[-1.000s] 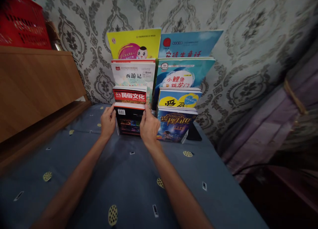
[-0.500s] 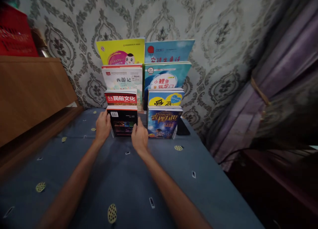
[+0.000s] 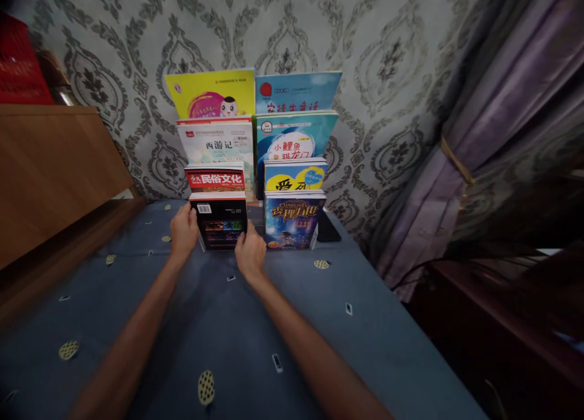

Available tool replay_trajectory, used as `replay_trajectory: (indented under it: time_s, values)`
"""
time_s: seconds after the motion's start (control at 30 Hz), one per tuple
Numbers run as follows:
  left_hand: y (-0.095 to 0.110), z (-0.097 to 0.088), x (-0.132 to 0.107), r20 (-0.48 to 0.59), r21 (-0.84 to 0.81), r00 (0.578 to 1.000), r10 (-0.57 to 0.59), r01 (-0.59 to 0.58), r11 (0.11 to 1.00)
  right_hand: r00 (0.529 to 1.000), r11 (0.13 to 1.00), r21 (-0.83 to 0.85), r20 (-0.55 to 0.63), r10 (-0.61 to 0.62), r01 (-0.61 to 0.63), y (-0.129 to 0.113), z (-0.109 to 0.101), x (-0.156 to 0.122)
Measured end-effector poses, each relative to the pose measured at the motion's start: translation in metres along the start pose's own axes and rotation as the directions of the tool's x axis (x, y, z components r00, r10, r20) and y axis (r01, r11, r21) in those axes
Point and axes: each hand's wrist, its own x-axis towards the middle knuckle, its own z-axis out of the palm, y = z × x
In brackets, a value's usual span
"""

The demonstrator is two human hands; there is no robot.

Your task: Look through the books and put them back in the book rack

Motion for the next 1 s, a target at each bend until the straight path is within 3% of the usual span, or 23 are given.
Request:
replay_trajectory:
  time_s: [0.17,0.43,0.7,1.0]
  values:
    - [-0.002,0.001,0.001,-0.005,-0.02,1.0,0.005,-0.005,1.0,1.0,0.998,0.059,-0.001,-0.008,0.008,0.002,0.001,0.002]
    - [-0.012,0.001,0.005,-0.011,-0.087,0.999,0.05,-0.051,0.995,0.975,0.947,0.274,-0.19,-0.115,0.165,-0.008,0.009,0.02]
    - [-0.02,0.002,0.009,-0.008,-0.14,0.999,0.041,-0.041,0.989,0.987,0.936,0.339,-0.157,-0.044,0.095,-0.013,0.003,0.034]
    - [-0.018,-0.002,0.01,0.008,-0.179,0.999,0.038,-0.036,0.983,0.982,0.926,0.36,-0.182,-0.049,0.113,-0.012,0.003,0.034]
